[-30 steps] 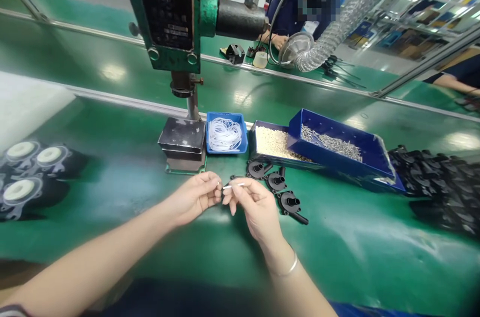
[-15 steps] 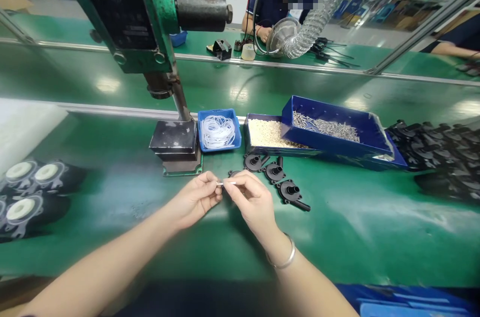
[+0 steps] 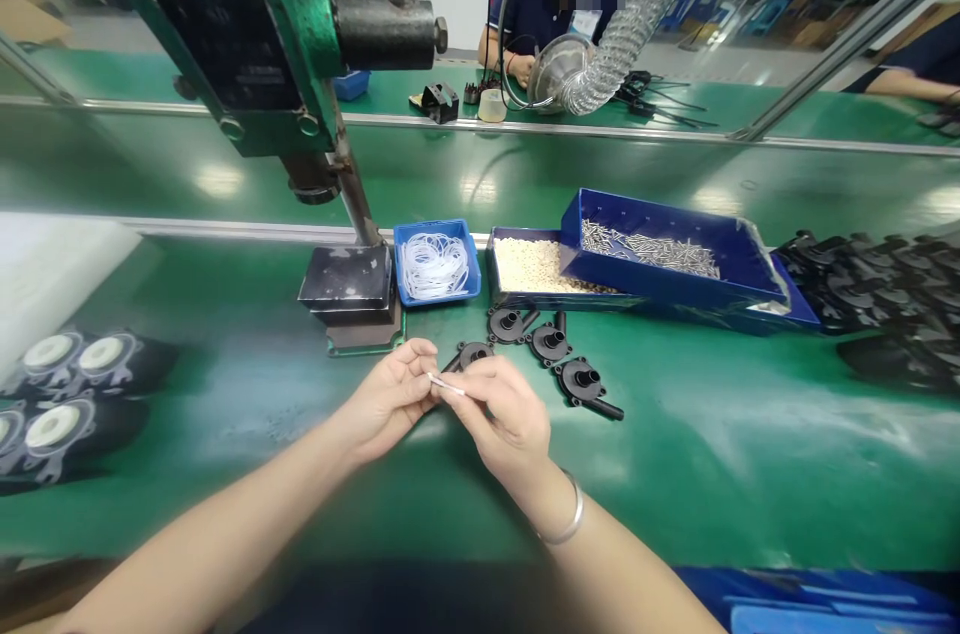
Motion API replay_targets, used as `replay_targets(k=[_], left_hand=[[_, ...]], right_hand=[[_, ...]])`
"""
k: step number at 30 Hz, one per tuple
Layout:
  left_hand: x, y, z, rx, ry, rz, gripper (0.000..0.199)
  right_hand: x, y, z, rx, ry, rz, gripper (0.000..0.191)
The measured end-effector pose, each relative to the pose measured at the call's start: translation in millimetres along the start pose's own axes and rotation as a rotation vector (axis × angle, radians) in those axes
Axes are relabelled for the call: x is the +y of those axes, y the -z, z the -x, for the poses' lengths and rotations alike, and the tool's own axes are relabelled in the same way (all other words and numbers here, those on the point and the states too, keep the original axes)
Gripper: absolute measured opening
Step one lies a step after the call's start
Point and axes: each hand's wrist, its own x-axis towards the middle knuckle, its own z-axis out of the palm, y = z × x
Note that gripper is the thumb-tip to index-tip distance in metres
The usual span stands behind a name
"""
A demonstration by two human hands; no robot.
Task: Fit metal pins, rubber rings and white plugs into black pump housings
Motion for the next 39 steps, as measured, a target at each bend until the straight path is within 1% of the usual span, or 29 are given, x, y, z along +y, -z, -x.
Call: replay_targets(k=[3, 5, 8, 10, 11, 13, 14, 15, 16, 18, 20, 21, 22, 23, 25, 27, 28, 29, 30, 32, 34, 36, 37, 39], left_hand=[[-1.9, -2.8, 1.4, -0.003, 0.033, 0.075, 0.038], [-4.2, -4.3, 2.2, 0.001, 0.058, 0.113, 0.039], [-6.6, -5.3, 2.4, 0.018, 0.082, 0.122, 0.042], [-6.1, -4.8, 2.0, 0.037, 0.046, 0.07, 0.041], [-5.0, -4.2, 1.6, 0.05, 0.005, 0.015, 0.04], [-1.2, -2.4, 1.2, 0.09, -0.118, -0.158, 0.035], [1.1, -1.1, 1.2, 0.114, -0.192, -0.264, 0.032], [3.6, 0.4, 1.5, 0.133, -0.267, -0.375, 0.029], [5.9, 2.2, 2.1, 0.144, -0.343, -0.483, 0.026], [9.6, 6.3, 3.9, 0.129, -0.465, -0.68, 0.019], [11.5, 10.2, 5.5, 0.071, -0.531, -0.811, 0.017], [11.5, 11.8, 5.5, 0.031, -0.555, -0.847, 0.025], [10.9, 12.9, 4.6, -0.009, -0.574, -0.881, 0.037], [9.6, 13.4, 2.8, -0.05, -0.587, -0.937, 0.051], [4.6, 12.6, -3.7, -0.136, -0.587, -1.153, 0.074], [-3.4, 9.8, -12.4, -0.222, -0.538, -1.453, 0.084], [-8.3, 8.1, -16.7, -0.261, -0.51, -1.582, 0.086], [-13.3, 6.5, -20.4, -0.289, -0.496, -1.68, 0.086], [-18.3, 5.1, -23.2, -0.304, -0.498, -1.746, 0.084], [-26.7, 3.8, -25.3, -0.301, -0.542, -1.808, 0.075], [-31.4, 4.4, -23.6, -0.269, -0.582, -1.816, 0.06], [-31.6, 6.1, -20.3, -0.229, -0.594, -1.809, 0.048], [-30.2, 7.2, -18.9, -0.21, -0.597, -1.811, 0.047], [-25.4, 9.6, -17.1, -0.184, -0.605, -1.824, 0.057]], right_hand=[[-0.1, 0.8, 4.2, -0.019, 0.062, 0.071, 0.039], [0.4, 0.6, 5.8, -0.022, 0.093, 0.115, 0.042], [1.4, -1.5, 5.5, -0.033, 0.103, 0.117, 0.037], [2.3, -3.4, 4.3, -0.039, 0.083, 0.088, 0.03], [2.7, -4.4, 3.7, -0.035, 0.055, 0.07, 0.025], [3.8, -5.8, 2.8, -0.033, -0.072, 0.017, 0.013], [4.4, -6.2, 2.5, -0.051, -0.166, -0.032, 0.008], [5.0, -6.6, 2.3, -0.084, -0.272, -0.104, 0.007], [5.4, -6.9, 2.0, -0.126, -0.38, -0.195, 0.01], [5.9, -7.0, 0.9, -0.216, -0.562, -0.402, 0.017], [5.9, -5.5, -1.7, -0.27, -0.672, -0.585, 0.022], [5.8, -3.5, -3.8, -0.256, -0.695, -0.661, 0.023], [5.8, -0.5, -6.5, -0.209, -0.697, -0.723, 0.022], [5.9, 3.5, -9.7, -0.124, -0.679, -0.77, 0.021], [7.0, 13.8, -17.0, 0.114, -0.614, -0.813, 0.017], [9.1, 24.1, -23.8, 0.316, -0.56, -0.805, 0.012], [10.4, 28.0, -26.4, 0.374, -0.551, -0.797, 0.01], [11.6, 30.5, -28.1, 0.402, -0.552, -0.792, 0.009], [12.6, 31.5, -28.9, 0.406, -0.56, -0.788, 0.01], [14.2, 29.8, -28.4, 0.373, -0.579, -0.78, 0.012], [14.9, 25.2, -26.6, 0.326, -0.589, -0.763, 0.013], [15.5, 20.8, -24.9, 0.294, -0.592, -0.741, 0.015], [15.8, 19.2, -24.3, 0.284, -0.595, -0.733, 0.015], [16.4, 17.5, -23.9, 0.267, -0.604, -0.725, 0.016]])
